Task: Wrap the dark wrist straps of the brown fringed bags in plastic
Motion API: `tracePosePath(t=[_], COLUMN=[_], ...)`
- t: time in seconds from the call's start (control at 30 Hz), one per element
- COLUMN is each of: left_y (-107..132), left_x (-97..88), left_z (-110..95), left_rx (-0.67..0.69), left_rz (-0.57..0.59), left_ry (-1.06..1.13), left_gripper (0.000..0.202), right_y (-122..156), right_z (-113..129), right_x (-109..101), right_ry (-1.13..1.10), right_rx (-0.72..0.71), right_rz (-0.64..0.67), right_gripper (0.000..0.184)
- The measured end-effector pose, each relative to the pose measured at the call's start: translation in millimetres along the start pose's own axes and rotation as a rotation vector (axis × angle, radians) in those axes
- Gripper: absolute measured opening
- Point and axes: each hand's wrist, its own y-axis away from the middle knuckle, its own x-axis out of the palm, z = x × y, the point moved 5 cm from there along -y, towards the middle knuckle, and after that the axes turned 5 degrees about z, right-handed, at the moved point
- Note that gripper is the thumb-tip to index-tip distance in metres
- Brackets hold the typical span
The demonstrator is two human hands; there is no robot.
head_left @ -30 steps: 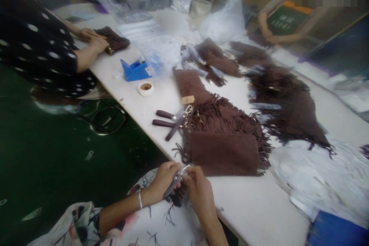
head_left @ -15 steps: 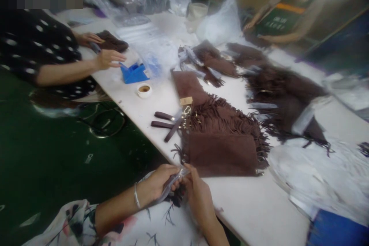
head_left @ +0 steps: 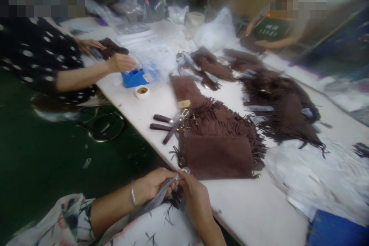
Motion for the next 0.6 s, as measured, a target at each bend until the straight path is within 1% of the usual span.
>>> tracePosePath(t=[0.13, 0.27, 0.33, 0.4, 0.5, 0.6], left_y=[0, -1, -1, -1, 0, 1], left_x=[0.3, 3.7, 5.3, 6.4, 7.9, 8.8], left_z=[6, 7, 6, 3, -2, -4], left_rx=[-0.101, -0.158, -0.174, -0.144, -0.034, 0.041], left_rz=[0.037, 0.071, 0.086, 0.101, 0.105, 0.059], left_ry=[0.092, 0.157, 0.142, 0.079, -0.070, -0.234], left_gripper=[0.008, 0.012, 0.012, 0.009, 0.011, 0.013], right_y=[0, 1, 1, 1, 1, 2], right_z=[1, 2, 2, 0, -2, -3], right_x=[-2, -3, -3, -3, -4, -5], right_ry=[0.055, 0.118, 0.164, 0.226, 0.305, 0.338], right_rx=[-0.023, 0.004, 0.029, 0.052, 0.062, 0.030], right_rz=[-0.011, -0.019, -0.018, -0.016, -0.012, 0.007], right_gripper=[0.036, 0.032, 0.028, 0.025, 0.021, 0.018])
